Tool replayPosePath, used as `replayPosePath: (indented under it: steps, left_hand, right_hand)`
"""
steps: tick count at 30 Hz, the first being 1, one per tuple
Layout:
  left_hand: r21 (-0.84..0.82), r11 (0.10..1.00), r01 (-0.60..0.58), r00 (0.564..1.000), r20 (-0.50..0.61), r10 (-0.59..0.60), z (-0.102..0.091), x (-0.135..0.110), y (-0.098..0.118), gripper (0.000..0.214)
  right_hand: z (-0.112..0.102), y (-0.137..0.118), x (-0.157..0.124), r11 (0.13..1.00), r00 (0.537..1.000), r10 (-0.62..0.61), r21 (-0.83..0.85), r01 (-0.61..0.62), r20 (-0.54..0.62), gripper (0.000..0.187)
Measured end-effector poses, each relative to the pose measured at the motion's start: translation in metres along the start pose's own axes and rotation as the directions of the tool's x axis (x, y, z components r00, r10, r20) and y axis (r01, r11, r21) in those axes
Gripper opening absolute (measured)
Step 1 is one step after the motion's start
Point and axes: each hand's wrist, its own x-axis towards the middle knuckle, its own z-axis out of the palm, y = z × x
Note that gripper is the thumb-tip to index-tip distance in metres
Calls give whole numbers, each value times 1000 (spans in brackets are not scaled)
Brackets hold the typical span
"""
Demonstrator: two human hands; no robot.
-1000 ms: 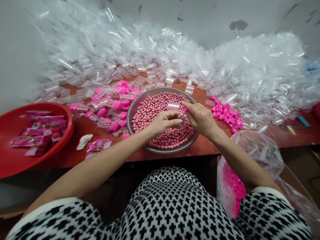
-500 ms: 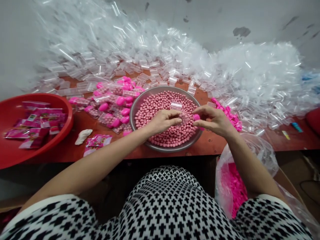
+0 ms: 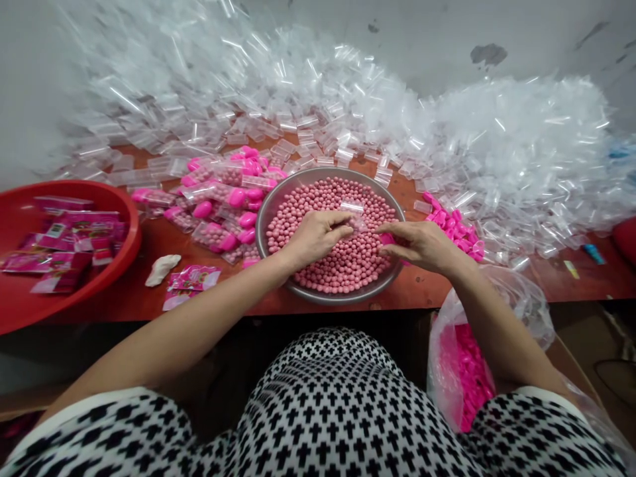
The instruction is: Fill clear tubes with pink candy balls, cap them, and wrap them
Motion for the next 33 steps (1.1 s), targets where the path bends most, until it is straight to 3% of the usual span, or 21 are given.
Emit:
replayPosePath:
  steps: [4,7,14,24,33]
  left_hand:
    - [-38,999,5,1000,26,-4,3,-1,-1,17]
    - [-24,999,-28,998,62,29,5,-2,1,17]
    - [75,994,-82,994,75,76,4,-5,4,15]
    - [18,989,-149,987,-59,150,3,-8,5,17]
    - [90,982,-168,982,-72,175,11,-9,2,20]
  right_hand:
    - [9,1,7,979,962,86,200,-34,-260,39]
    - [18,-5,14,980,939,32,198,39,-342,34]
    - [24,-12,19,986,952,-97,101,131,-291,29]
    - [24,-19,18,980,922,-164,45,192,-350,20]
    - [26,-23,15,984,949,-175,-7,180,-264,13]
